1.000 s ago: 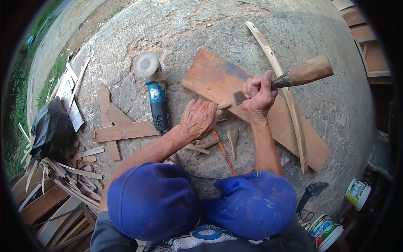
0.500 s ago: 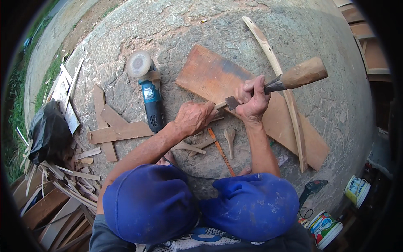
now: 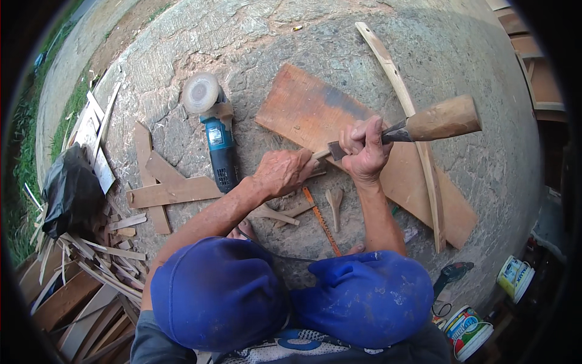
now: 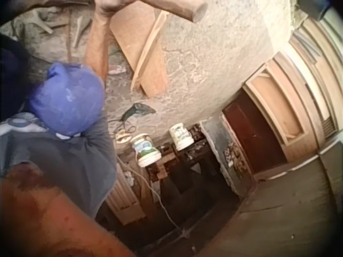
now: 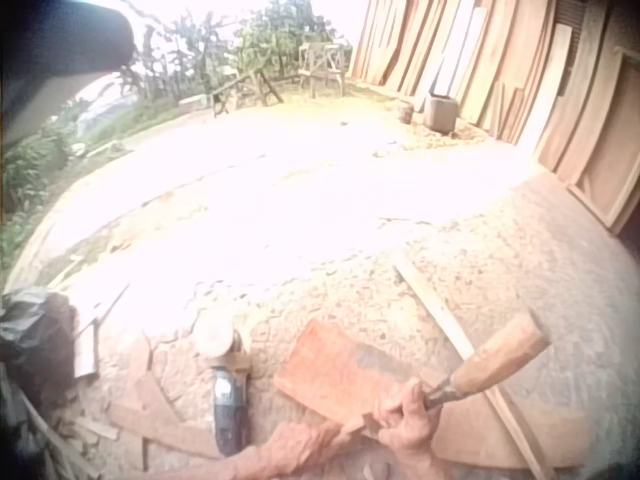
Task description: The person sits on the ground and carves a long, thin piece of wood using a chisel and a power sander. They repeatedly shape the wood, inspect the fit of a smaller wooden piece into a hole, and smooth the edges.
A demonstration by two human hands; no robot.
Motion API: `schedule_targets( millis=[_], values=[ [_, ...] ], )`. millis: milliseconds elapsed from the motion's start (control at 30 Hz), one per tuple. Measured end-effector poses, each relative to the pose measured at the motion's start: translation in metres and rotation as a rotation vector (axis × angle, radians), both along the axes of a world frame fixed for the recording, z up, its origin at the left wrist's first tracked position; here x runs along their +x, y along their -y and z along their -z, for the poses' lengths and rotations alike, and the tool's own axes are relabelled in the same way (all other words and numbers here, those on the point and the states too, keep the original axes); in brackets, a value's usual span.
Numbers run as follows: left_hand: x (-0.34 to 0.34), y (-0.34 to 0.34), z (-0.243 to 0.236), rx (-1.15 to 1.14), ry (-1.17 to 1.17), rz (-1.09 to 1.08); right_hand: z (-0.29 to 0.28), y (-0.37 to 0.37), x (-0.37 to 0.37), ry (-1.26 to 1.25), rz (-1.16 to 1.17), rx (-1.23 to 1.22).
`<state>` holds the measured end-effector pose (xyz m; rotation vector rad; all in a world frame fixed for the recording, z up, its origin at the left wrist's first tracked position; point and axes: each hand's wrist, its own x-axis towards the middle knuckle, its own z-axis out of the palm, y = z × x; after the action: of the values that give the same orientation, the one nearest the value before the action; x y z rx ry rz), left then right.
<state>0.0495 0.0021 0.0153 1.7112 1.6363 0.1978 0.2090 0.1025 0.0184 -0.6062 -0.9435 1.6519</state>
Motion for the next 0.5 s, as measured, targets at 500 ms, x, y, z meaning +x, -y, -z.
schedule_targets(
  millis=[500],
  values=[
    [0.015,0.019,0.017,0.508,-0.201,0.007,-0.016,-0.005,-0.016,0.234,-0.021,-0.136]
  ],
)
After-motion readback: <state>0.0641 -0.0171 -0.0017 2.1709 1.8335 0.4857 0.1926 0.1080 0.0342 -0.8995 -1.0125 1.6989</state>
